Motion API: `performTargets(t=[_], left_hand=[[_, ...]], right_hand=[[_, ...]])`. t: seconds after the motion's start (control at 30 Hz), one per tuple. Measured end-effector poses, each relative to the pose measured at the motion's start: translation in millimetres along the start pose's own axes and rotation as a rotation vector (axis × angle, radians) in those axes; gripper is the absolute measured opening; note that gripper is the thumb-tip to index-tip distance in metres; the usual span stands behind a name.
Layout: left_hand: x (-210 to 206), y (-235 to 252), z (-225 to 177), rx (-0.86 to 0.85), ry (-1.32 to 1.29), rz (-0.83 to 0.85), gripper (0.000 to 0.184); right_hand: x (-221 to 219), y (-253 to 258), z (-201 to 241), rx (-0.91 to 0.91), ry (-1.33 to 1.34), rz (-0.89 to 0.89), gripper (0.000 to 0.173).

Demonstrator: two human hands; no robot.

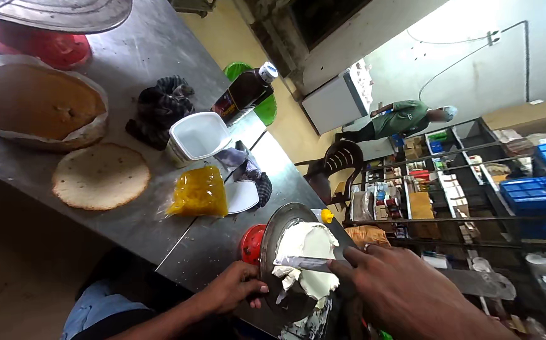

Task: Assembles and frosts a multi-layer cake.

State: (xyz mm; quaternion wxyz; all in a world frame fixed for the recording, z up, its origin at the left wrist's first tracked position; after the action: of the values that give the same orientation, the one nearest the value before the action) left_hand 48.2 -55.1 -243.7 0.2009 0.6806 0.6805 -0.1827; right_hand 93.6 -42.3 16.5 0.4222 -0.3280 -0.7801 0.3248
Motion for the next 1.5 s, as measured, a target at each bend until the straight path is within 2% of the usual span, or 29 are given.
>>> performTargets(t=[0.13, 0.23, 0.3, 0.4, 0.5, 0.57, 0.63, 0.7, 0.8, 0.87, 0.93, 1.07, 1.13, 1.2, 1.27, 1.33, 1.4, 1.5], left_hand=[[16.7, 2.5, -12.3, -0.017, 0.023, -0.051, 0.027], [18.0, 2.1, -13.8, 0.005, 0.037, -0.049, 0.028], [13.9, 0.8, -11.0, 0.022, 0.036, -0.034, 0.028], [5.1, -1.8, -4.7, 0.010, 0.042, -0.040, 0.028], [1.3, -2.4, -0.7, 0.000, 0.024, -0.047, 0.027], [3.4, -0.5, -1.7, 0.004, 0.020, -0.039, 0.027], [8.9, 0.5, -4.6, -0.003, 0.013, -0.047, 0.027], [12.5, 0.3, -8.3, -0.007, 0.010, -0.050, 0.028], [10.6, 0.3, -7.9, 0.004, 0.007, -0.021, 0.030], [9.1, 0.4, -7.1, -0.008, 0.004, -0.006, 0.029], [9.0, 0.7, -7.2, -0.013, 0.006, -0.018, 0.029], [16.8, 2.9, -12.0, -0.021, -0.012, -0.094, 0.028], [25.0, 4.2, -16.9, -0.023, -0.027, -0.146, 0.027], [29.7, 5.0, -21.0, -0.021, -0.024, -0.169, 0.028], [26.4, 4.5, -19.3, -0.018, -0.008, -0.141, 0.028], [18.1, 1.4, -12.9, -0.011, 0.012, -0.094, 0.029], [9.6, -2.4, -6.4, 0.003, 0.012, -0.058, 0.029], [3.8, -3.4, -3.7, -0.004, 0.000, -0.053, 0.027]], right_hand=[[7.1, -6.0, 12.0, 0.042, -0.147, -0.221, 0.032], [15.3, 1.2, -1.6, 0.038, -0.199, -0.348, 0.030], [17.0, 10.4, -20.2, 0.001, -0.211, -0.324, 0.034], [9.6, 19.9, -43.3, -0.069, -0.150, -0.176, 0.034], [-1.6, 15.4, -38.7, -0.079, 0.014, -0.006, 0.033], [-4.2, 8.8, -24.6, -0.035, 0.036, 0.044, 0.033], [-1.6, 3.8, -10.5, 0.035, -0.015, 0.005, 0.034], [5.1, 1.5, -4.4, 0.091, -0.103, -0.140, 0.036], [16.8, 6.4, -17.1, 0.046, -0.207, -0.316, 0.039], [17.9, 12.5, -28.0, -0.013, -0.218, -0.273, 0.036], [13.4, 12.9, -30.8, -0.040, -0.103, -0.156, 0.036], [3.9, 0.8, -5.8, -0.002, 0.033, 0.035, 0.036], [1.1, -3.8, 6.7, 0.028, -0.001, -0.005, 0.033], [5.2, -6.5, 15.2, 0.057, -0.082, -0.146, 0.029], [13.5, -6.0, 18.9, 0.075, -0.166, -0.273, 0.023], [22.4, -1.0, 14.1, 0.070, -0.199, -0.321, 0.024], [30.0, 5.9, 1.9, 0.032, -0.200, -0.317, 0.023], [25.2, 14.3, -16.9, -0.057, -0.133, -0.142, 0.018]])
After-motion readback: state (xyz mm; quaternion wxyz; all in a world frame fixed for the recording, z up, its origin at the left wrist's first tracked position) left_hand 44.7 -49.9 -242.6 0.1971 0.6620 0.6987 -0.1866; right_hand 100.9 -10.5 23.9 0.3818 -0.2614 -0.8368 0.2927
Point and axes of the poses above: each hand's wrist, its own y-axis towards the middle knuckle, its own x-axis out of the back of the hand, z = x × y, the point moved 9 cm from there along y, towards the middle knuckle, and after that the axes turned 1 degree about y, right-handed, at the moved point
